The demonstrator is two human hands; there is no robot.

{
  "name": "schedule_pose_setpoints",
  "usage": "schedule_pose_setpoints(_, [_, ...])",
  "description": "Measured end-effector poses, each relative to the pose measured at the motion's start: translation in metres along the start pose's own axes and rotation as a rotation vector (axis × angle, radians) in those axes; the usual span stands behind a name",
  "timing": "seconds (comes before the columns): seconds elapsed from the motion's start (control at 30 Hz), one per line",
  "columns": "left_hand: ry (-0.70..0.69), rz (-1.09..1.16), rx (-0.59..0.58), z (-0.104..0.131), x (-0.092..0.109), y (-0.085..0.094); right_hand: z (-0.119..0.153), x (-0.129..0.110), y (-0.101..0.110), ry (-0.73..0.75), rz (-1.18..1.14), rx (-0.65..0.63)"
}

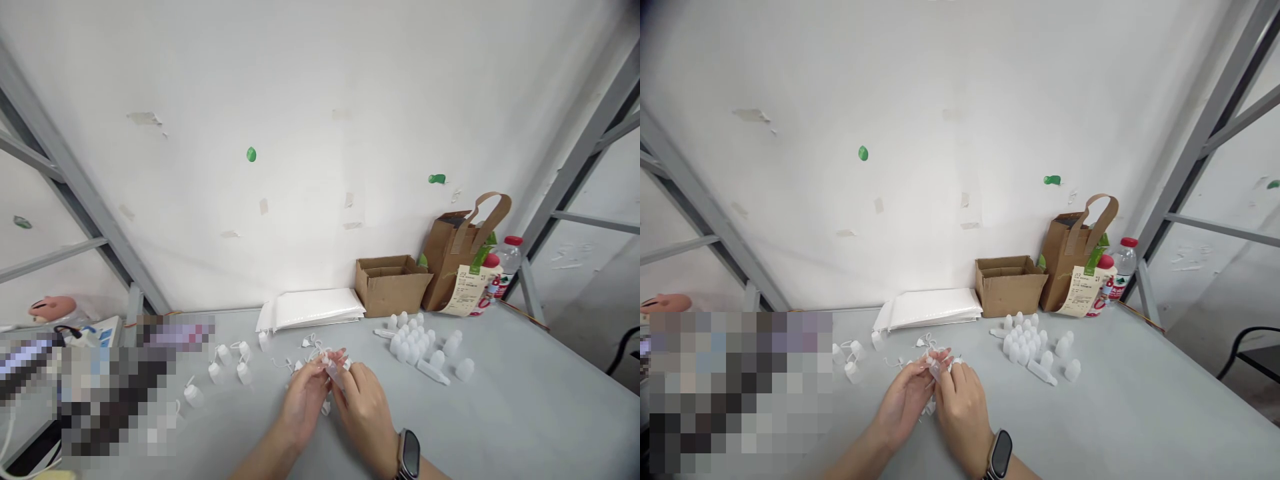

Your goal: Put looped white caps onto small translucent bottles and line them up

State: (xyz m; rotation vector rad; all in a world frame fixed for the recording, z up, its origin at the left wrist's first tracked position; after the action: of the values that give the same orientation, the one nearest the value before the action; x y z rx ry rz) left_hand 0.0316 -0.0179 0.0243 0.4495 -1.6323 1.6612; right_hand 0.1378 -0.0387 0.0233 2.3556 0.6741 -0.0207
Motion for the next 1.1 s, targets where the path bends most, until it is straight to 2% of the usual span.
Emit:
schedule_pose_setpoints(0.3, [-0.03, -0.033, -0.025, -0.001, -0.001, 0.0, 0.002, 0.001, -0.002, -0.053, -0.061, -0.013])
schedule_pose_setpoints(0.6, [0.035, -0.036, -0.018, -0.002, 0.002, 0.0, 0.001, 0.006, -0.004, -0.411, -0.518, -0.159])
schedule_pose_setpoints(0.8, [0.069, -0.006, -0.023, -0.004, 0.003, 0.002, -0.001, 0.011, -0.007, -0.623, -0.704, -0.254])
schedule_pose_setpoints(1.1, [0.101, 0.063, 0.043, -0.005, 0.003, 0.007, -0.003, 0.01, -0.01, -0.79, -0.971, -0.307])
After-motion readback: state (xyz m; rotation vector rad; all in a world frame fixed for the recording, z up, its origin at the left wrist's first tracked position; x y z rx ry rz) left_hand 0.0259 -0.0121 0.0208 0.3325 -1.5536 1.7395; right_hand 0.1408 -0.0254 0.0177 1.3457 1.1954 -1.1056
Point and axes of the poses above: each hand's wrist, its own z-axis away from the middle knuckle, its own y-axis out of the back of the hand, x = y × z, the point moved 2 cm from there along -z, towards the middle knuckle, and after that the axes turned 4 degrees about -y, right-handed, at the moved point
